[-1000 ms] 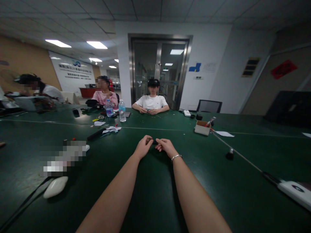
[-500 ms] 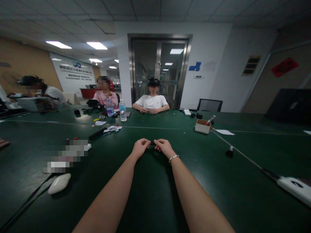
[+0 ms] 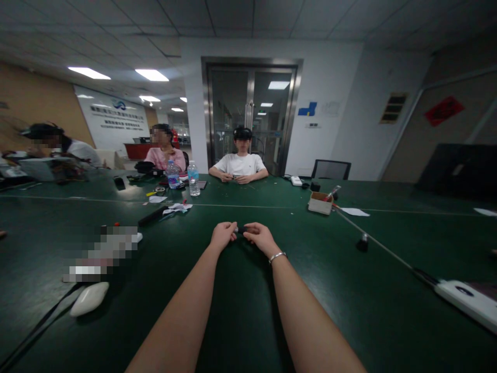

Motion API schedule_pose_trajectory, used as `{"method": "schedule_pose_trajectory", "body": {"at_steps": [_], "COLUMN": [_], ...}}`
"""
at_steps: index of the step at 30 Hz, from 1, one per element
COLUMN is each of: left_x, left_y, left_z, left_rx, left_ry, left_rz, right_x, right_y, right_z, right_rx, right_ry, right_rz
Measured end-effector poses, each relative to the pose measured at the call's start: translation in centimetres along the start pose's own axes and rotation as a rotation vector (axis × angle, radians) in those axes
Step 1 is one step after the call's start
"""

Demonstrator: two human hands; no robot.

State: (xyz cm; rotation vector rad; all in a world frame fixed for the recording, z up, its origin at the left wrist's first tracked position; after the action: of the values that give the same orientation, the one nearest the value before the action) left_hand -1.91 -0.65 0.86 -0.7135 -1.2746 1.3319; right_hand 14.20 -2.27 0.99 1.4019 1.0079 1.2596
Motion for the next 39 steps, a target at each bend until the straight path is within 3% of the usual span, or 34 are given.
{"method": "schedule_pose_trajectory", "body": {"at_steps": [15, 39], "left_x": [-0.8, -0.5], "left_y": [-0.4, -0.1], "left_z": [-0.3, 0.0], "left_rx": [-0.084, 0.077], "left_ry": [0.137, 0.108], "left_rz": [-0.052, -0.125], "right_x": [0.5, 1.2], "right_y": [0.3, -0.2], "right_z": [1.0, 1.2], "right_rx": [0.083, 0.167], "right_ry": [-0.004, 0.079], "right_rz": [-0.052, -0.097]}}
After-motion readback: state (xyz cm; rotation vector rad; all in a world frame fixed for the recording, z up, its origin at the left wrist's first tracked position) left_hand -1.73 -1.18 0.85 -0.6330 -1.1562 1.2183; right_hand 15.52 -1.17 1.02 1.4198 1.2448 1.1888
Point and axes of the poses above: each hand's wrist, its own x-axis towards the middle knuckle, its own z-axis out of the back of the hand, y = z × x, the point moved 3 cm from there along x, towards the middle knuckle, and after that the axes turned 15 degrees about -y, right-handed, at the moved point
